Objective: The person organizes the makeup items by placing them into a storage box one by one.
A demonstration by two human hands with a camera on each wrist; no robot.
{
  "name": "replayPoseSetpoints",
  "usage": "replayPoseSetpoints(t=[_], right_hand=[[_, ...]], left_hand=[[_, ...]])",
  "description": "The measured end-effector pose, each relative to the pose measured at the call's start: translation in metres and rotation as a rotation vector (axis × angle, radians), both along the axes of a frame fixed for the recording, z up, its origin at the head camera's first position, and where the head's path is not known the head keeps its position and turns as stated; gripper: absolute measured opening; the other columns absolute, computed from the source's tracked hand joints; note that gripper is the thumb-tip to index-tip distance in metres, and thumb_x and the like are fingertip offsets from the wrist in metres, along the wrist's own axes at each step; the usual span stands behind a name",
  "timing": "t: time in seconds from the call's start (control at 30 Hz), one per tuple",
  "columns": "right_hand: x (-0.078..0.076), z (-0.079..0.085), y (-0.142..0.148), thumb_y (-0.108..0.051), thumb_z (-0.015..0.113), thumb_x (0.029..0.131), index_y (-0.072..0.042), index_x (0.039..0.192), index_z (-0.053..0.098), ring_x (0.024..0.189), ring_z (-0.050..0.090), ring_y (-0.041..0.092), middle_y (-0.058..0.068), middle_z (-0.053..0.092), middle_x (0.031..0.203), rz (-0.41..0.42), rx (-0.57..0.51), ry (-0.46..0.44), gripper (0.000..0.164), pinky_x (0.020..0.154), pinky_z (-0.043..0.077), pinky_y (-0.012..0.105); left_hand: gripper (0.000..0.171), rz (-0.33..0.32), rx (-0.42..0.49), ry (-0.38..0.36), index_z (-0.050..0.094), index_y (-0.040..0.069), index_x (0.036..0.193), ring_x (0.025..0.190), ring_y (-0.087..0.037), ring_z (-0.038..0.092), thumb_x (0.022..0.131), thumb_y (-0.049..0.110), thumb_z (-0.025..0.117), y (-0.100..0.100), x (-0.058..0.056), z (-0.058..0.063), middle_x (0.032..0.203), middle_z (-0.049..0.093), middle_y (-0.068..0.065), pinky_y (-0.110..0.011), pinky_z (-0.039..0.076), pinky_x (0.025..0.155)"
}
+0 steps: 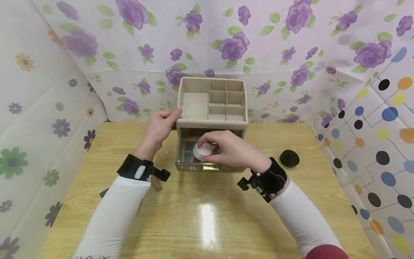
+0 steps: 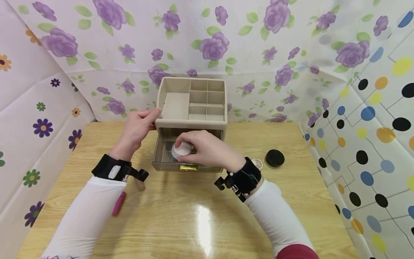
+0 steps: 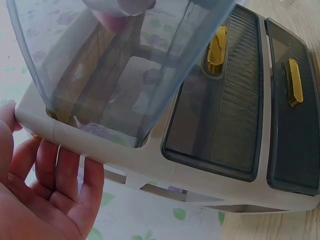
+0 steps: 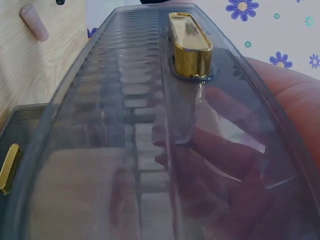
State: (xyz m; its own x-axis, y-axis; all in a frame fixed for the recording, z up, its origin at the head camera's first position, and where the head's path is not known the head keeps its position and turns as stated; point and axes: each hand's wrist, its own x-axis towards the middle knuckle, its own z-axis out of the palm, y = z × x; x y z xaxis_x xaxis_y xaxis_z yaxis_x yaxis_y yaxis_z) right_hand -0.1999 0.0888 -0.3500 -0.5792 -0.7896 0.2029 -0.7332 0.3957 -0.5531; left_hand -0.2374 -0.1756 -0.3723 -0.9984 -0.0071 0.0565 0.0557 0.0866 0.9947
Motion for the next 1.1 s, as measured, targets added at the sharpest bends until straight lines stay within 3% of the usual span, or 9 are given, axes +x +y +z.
replayPoseSetpoints(t=[0.5, 0.7, 0.97, 1.1], right_hand=[[-0.007, 0.001, -0.009, -0.023, 0.087, 0.094, -0.021, 0.113, 0.074, 0.088, 0.062, 0.010, -0.010, 0.072, 0.110, 0.038, 0.150, -0.006, 0.022, 0.082, 0.053, 0.028], [-0.009, 0.000, -0.013, -0.021, 0.086, 0.094, -0.020, 0.111, 0.075, 0.088, 0.062, 0.013, -0.009, 0.072, 0.106, 0.062, 0.160, -0.004, 0.020, 0.083, 0.051, 0.028], [-0.011, 0.000, -0.018, -0.018, 0.088, 0.092, -0.020, 0.100, 0.074, 0.118, 0.068, 0.012, -0.001, 0.074, 0.132, 0.088, 0.180, 0.032, 0.016, 0.097, 0.051, 0.026], [-0.012, -0.003, -0.018, -0.019, 0.088, 0.092, -0.022, 0.100, 0.074, 0.115, 0.068, 0.011, -0.004, 0.074, 0.132, 0.085, 0.200, 0.051, 0.016, 0.097, 0.051, 0.026]], left_hand=[[0.048, -0.006, -0.023, 0.012, 0.074, -0.001, 0.132, 0.092, -0.011, 0.075, 0.105, 0.039, 0.070, 0.003, 0.002, 0.001, 0.128, 0.072, -0.024, -0.030, 0.061, 0.086], [0.048, 0.009, -0.027, 0.002, 0.072, -0.002, 0.133, 0.091, -0.009, 0.074, 0.106, 0.037, 0.070, 0.003, 0.002, 0.001, 0.130, 0.071, -0.026, -0.029, 0.061, 0.086], [0.048, 0.016, -0.021, -0.001, 0.072, -0.003, 0.133, 0.088, -0.008, 0.074, 0.106, 0.036, 0.070, 0.003, 0.003, 0.002, 0.130, 0.070, -0.028, -0.028, 0.061, 0.084], [0.048, 0.014, -0.018, 0.002, 0.071, -0.003, 0.134, 0.087, -0.008, 0.074, 0.106, 0.036, 0.069, 0.003, 0.003, 0.002, 0.129, 0.070, -0.029, -0.028, 0.061, 0.084]])
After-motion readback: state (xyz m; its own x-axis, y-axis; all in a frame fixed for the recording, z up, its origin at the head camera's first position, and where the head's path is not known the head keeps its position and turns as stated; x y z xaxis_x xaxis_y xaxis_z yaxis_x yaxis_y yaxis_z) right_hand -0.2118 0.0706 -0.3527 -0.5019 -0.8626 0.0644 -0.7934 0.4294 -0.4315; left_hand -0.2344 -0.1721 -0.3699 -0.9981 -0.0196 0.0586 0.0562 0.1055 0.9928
